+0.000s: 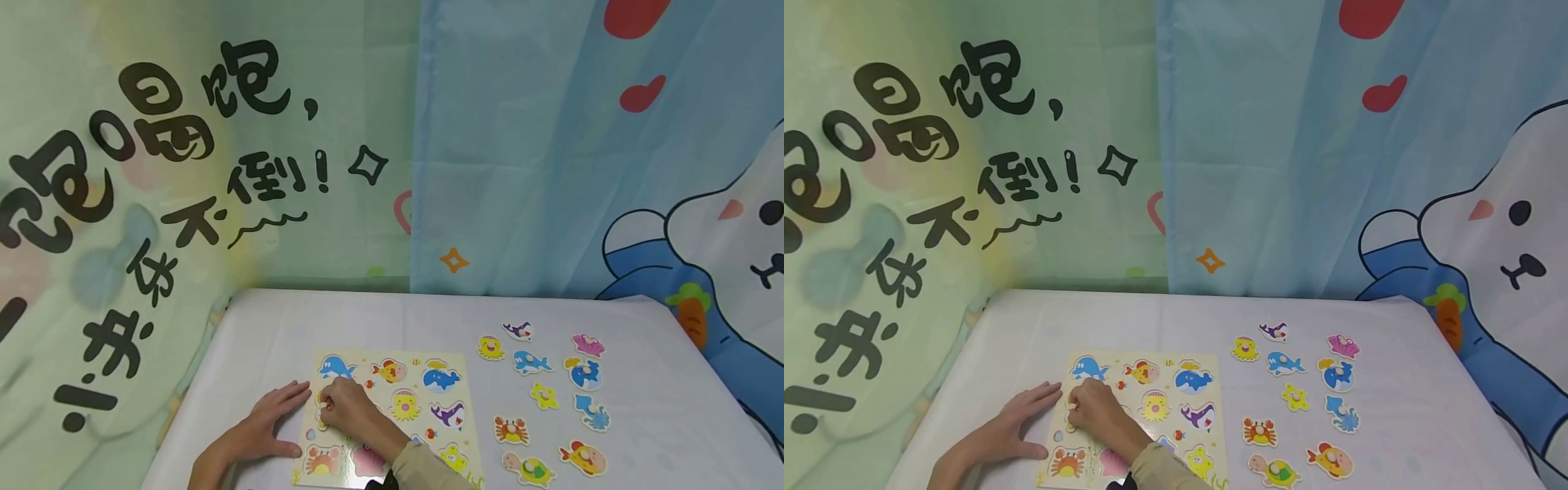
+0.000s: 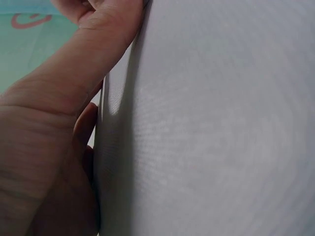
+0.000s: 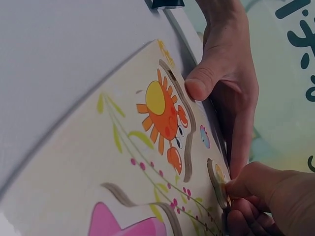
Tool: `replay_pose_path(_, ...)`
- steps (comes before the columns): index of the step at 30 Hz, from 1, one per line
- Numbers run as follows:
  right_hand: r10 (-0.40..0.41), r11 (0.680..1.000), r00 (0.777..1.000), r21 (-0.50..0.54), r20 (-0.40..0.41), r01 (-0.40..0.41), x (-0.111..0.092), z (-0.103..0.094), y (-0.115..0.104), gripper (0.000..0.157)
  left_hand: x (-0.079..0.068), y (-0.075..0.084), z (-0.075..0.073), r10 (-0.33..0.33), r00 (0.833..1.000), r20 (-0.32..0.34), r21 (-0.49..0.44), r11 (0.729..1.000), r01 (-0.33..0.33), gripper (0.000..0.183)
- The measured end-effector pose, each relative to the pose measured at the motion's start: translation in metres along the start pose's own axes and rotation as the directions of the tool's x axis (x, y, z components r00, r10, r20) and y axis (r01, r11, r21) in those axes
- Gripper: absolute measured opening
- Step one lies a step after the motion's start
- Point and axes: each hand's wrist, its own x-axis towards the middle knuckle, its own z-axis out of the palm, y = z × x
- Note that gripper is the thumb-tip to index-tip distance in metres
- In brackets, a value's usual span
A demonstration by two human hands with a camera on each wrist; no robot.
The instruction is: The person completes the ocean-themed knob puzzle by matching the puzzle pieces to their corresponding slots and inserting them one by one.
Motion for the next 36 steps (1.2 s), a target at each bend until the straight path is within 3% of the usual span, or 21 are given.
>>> replay_pose_path(22, -0.017, 0.999, 0.998, -0.042, 0.054, 0.019, -0.001, 0.002, 0.0, 0.008, 0.0, -0.001, 0.003, 0.026, 0.999, -0.02, 0.0, 1.0, -0.026, 0.092)
replay_pose_path(29, -0.011, 0.999, 0.996, 0.048, 0.088, 0.006, -0.003, -0.002, 0.004, 0.013, -0.001, 0.001, 0.003, 0.073, 0.997, -0.033, 0.011, 0.997, -0.072, 0.091)
replay_pose_path(36, 0.002, 0.994, 0.995, 0.11, 0.095, -0.013, -0.004, -0.002, 0.008, 0.018, -0.001, 0.0, 0.003, 0.049, 0.998, -0.029, 0.004, 0.999, -0.049, 0.09)
